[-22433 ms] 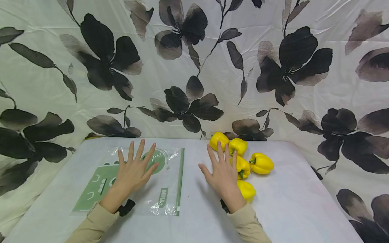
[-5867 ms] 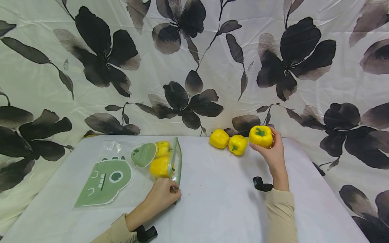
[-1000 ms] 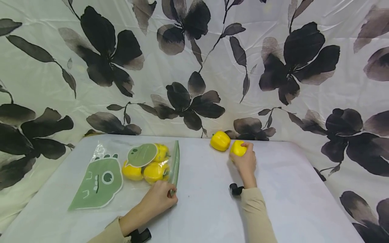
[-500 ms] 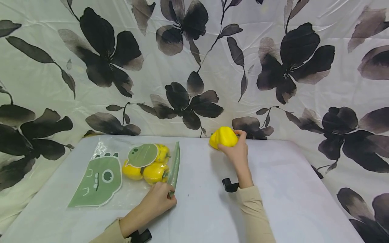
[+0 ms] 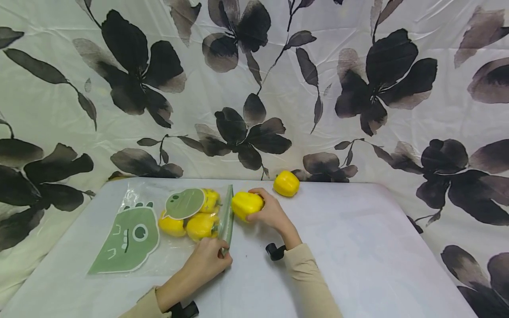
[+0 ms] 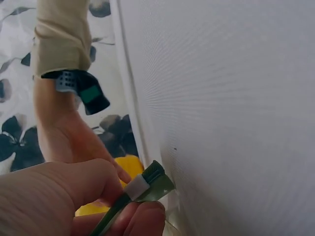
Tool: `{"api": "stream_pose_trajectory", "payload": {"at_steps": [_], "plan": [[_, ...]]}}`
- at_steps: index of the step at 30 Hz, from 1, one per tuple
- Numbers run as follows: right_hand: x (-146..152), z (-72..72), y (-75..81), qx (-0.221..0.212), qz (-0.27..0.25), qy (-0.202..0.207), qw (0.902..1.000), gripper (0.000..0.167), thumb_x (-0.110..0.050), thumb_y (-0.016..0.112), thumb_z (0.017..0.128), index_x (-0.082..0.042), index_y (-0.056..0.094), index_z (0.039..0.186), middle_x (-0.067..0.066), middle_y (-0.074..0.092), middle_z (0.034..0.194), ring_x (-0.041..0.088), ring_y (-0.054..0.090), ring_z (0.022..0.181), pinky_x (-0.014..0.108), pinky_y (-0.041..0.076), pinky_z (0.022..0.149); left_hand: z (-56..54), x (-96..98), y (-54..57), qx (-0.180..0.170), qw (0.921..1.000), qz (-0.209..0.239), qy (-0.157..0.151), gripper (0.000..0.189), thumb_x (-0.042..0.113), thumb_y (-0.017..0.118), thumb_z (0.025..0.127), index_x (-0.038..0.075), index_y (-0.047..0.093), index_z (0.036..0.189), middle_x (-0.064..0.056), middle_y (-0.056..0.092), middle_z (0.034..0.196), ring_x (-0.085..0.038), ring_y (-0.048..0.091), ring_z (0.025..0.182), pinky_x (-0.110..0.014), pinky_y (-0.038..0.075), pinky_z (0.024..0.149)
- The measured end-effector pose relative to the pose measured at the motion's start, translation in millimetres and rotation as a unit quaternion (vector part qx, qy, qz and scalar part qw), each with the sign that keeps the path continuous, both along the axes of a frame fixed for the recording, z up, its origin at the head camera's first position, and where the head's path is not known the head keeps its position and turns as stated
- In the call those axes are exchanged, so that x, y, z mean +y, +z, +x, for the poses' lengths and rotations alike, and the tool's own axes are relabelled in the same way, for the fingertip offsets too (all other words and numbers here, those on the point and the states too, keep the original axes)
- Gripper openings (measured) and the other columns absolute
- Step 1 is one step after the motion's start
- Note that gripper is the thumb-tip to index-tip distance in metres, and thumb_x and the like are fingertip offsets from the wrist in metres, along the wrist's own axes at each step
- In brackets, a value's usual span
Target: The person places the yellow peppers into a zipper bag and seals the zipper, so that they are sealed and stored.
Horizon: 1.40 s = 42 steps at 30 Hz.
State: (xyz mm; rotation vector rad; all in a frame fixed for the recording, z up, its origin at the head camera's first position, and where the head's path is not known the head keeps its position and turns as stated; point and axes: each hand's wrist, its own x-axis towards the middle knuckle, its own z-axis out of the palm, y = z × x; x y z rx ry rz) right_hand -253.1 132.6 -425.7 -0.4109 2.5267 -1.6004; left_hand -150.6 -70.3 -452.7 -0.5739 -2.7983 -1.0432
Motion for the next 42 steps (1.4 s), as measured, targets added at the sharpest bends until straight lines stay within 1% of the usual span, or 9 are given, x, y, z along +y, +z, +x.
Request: {"api": "stream_pose_trajectory", "payload": {"at_steps": [5,11,16,22,25,31,33,38,42], "plan": [[-15,-4.3,-13.9,-0.03,0.026,0.028,0.9988,0.074,-0.005,0.081,0.065,-0.009,0.051,0.133,0.009,0.058,0.127,0.025,0.054,0.11,0.047,0.042,0.1,-1.4,-0.2,-0.9,0.023,0.9997,0.003,0.002,0.003,-0.003,0.071,0.07,-0.001,0.07,0.073,0.002,0.058,0.057,-0.003,0.047,0.051,-0.017,0.041,0.044],[-29,-13.5,-16.4,-0.037,0.01,0.062,0.9973,0.072,-0.004,0.078,0.064,-0.009,0.049,0.129,0.01,0.056,0.124,0.026,0.053,0.11,0.047,0.042,0.1,-1.8,0.0,-0.7,0.035,0.9994,0.007,0.004,0.003,-0.003,0.071,0.069,0.0,0.07,0.071,0.004,0.057,0.055,-0.002,0.046,0.05,-0.018,0.041,0.044],[-34,-23.8,-21.7,-0.073,-0.038,0.094,0.9922,0.071,-0.006,0.075,0.067,-0.013,0.047,0.132,0.011,0.055,0.125,0.027,0.052,0.11,0.045,0.041,0.1,-2.7,-1.0,-0.9,0.028,0.9996,0.007,0.0,0.004,-0.003,0.071,0.07,0.001,0.07,0.071,0.005,0.055,0.054,-0.003,0.045,0.049,-0.018,0.04,0.043],[-39,-34.2,-33.0,-0.132,-0.125,0.095,0.9788,0.07,-0.001,0.072,0.072,-0.016,0.047,0.135,0.017,0.053,0.127,0.028,0.051,0.11,0.045,0.037,0.102,-2.7,-1.8,-1.4,0.037,0.9993,0.007,0.0,0.004,-0.003,0.071,0.069,0.0,0.07,0.072,0.005,0.055,0.054,-0.002,0.044,0.05,-0.018,0.039,0.043],[-41,-38.1,-39.3,-0.123,-0.138,0.096,0.9782,0.071,-0.002,0.072,0.075,-0.018,0.048,0.14,0.017,0.054,0.129,0.027,0.051,0.111,0.045,0.037,0.103,-2.8,-1.8,-2.2,0.05,0.9987,0.007,0.002,0.004,-0.003,0.071,0.068,0.001,0.07,0.071,0.005,0.055,0.054,-0.002,0.044,0.05,-0.018,0.039,0.043],[-49,-36.6,-41.8,-0.066,-0.102,0.125,0.9847,0.076,-0.005,0.07,0.085,-0.018,0.035,0.151,0.012,0.05,0.133,0.024,0.047,0.112,0.037,0.04,0.098,-4.4,-1.6,-3.0,0.071,0.9974,0.005,0.003,0.004,-0.003,0.071,0.069,0.001,0.07,0.071,0.006,0.054,0.053,-0.001,0.044,0.05,-0.017,0.038,0.044],[-52,-35.7,-40.8,-0.07,-0.09,0.14,0.9836,0.078,-0.007,0.068,0.088,-0.02,0.028,0.154,0.012,0.046,0.136,0.025,0.044,0.117,0.04,0.037,0.103,-5.2,-1.7,-3.2,0.076,0.9971,0.004,0.004,0.004,-0.003,0.071,0.069,0.0,0.071,0.072,0.006,0.055,0.054,-0.001,0.043,0.05,-0.017,0.038,0.044],[-48,-35.6,-39.9,-0.119,-0.084,0.17,0.9746,0.083,-0.012,0.066,0.089,-0.028,0.019,0.156,0.011,0.032,0.152,0.028,0.03,0.138,0.056,0.015,0.116,-5.0,-1.5,-3.0,0.077,0.997,0.005,0.006,0.005,-0.003,0.071,0.069,-0.001,0.072,0.073,0.004,0.055,0.054,-0.001,0.043,0.05,-0.017,0.039,0.044],[-43,-36.7,-40.9,-0.142,-0.108,0.166,0.9699,0.077,-0.01,0.064,0.089,-0.025,0.026,0.155,0.016,0.034,0.149,0.033,0.033,0.135,0.061,0.014,0.114,-4.3,-1.4,-2.2,0.068,0.9976,0.006,0.006,0.006,-0.003,0.071,0.069,-0.002,0.072,0.074,0.004,0.055,0.055,-0.002,0.044,0.051,-0.017,0.039,0.044]]}}
